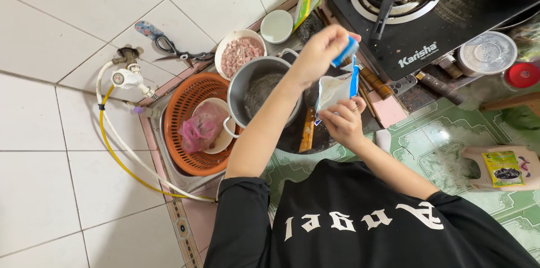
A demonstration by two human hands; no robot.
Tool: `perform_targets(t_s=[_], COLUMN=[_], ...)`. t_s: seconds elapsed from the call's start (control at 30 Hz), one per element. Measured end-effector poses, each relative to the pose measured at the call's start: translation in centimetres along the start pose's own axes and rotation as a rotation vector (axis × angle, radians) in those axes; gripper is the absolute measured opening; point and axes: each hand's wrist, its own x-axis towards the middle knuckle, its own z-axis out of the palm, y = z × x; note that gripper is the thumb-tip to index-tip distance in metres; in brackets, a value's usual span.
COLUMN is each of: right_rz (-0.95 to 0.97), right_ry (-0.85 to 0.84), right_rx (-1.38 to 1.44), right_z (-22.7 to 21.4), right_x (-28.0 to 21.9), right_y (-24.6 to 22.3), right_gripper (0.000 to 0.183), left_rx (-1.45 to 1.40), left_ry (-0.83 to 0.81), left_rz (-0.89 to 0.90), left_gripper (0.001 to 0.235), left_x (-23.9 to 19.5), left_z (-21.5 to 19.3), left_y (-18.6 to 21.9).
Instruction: Mixing flour with water and other ingredients to prepare a dough or batter.
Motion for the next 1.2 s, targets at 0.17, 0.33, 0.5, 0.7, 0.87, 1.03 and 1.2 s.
perform_targets(t_s=[0.17,0.33,0.5,0.7,0.87,1.03,1.2], right_rz=[-0.01,-0.015,-0.015,0.017,0.045,0.056,0.059], right_ry=[-0.048,-0.047,-0.042,-0.029,-0.041,-0.044,-0.068], right_rx=[0.061,0.144,0.226,0.19,0.212,0.194,0.199], right_z=[-0.8,-1.5,-1.8,-1.7,-1.7,-1.8,-1.7], right_x=[-0.4,0.3,0.8,1.2,1.3,2.2,2.2], right_y=[-0.1,0.4,1.0,1.4,1.8,2.3,2.7], right_gripper=[0.019,0.022,0.023,0.021,0.021,0.021,0.02], left_rx=[-0.086,-0.236,-0.347,-0.393,-0.494,-0.526,-0.319], left_ry=[0.141,0.272,0.406,0.526,0.612,0.7,0.458], left_rz=[-0.086,-0.172,-0.249,-0.306,-0.276,-0.298,-0.285], left_gripper=[0.017,0.017,0.014,0.015,0.011,0.01,0.02], left_x=[7.3,12.8,15.9,18.0,19.2,19.6,17.2], left_z=[-3.6,-5.0,-7.1,-10.0,-12.9,-15.2,-14.7], left_y=[-6.1,-9.7,-13.1,-15.1,-14.9,-16.7,-14.3])
